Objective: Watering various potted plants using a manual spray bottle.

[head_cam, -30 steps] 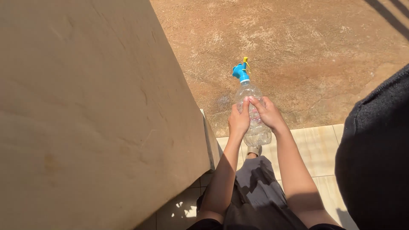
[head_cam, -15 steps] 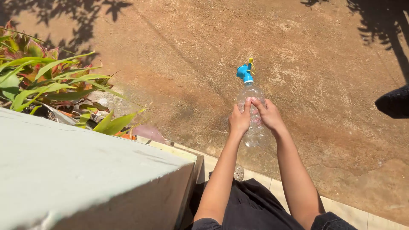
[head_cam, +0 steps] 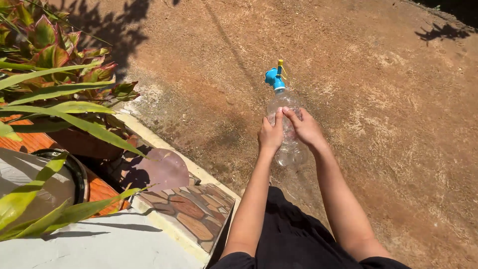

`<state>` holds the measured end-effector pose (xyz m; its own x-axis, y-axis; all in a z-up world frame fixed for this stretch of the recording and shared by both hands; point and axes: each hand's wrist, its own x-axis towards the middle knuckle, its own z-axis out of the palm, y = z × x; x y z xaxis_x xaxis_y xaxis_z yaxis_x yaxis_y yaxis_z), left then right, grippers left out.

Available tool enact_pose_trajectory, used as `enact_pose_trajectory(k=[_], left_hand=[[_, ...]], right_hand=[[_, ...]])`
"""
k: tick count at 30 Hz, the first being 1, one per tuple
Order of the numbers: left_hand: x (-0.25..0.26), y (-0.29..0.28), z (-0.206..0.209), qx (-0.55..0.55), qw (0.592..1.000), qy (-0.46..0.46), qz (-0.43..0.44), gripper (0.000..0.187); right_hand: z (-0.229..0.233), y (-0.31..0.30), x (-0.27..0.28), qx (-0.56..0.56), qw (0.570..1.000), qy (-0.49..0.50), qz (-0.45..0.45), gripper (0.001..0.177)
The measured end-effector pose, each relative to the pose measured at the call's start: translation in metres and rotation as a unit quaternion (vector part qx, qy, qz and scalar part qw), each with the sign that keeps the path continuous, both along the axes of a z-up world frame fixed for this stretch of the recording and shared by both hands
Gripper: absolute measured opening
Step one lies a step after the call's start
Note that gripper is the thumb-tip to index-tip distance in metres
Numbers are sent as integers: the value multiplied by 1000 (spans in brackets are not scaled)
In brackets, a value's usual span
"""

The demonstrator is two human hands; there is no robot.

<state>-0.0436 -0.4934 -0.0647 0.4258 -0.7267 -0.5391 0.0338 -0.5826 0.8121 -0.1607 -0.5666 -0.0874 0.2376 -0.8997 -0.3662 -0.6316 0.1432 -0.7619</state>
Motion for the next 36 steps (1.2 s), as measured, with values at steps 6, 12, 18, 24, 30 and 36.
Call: enact_pose_trajectory(k=[6,12,18,24,30,36], left_hand=[[67,-44,13,-6,993,-12,119,87],[132,-53,-14,32,975,-28,216,93],[179,-47,-47,65,942,2,329,99],[231,-62,12,60,888,-8,456,99],[296,-74,80,19,813,-77,576,101],[320,-110,17,8,772,-19,635,95]], right_hand=[[-14,-74,96,-6,994,-1,110,68],[58,-59,188,111,972,-18,207,84],[-24,-88,264,83,924,103,358,97],[48,-95,352,30,862,95,497,96],[137,-109,429,2,805,-12,593,96],[80,-143,469,-12,751,59,658,88]])
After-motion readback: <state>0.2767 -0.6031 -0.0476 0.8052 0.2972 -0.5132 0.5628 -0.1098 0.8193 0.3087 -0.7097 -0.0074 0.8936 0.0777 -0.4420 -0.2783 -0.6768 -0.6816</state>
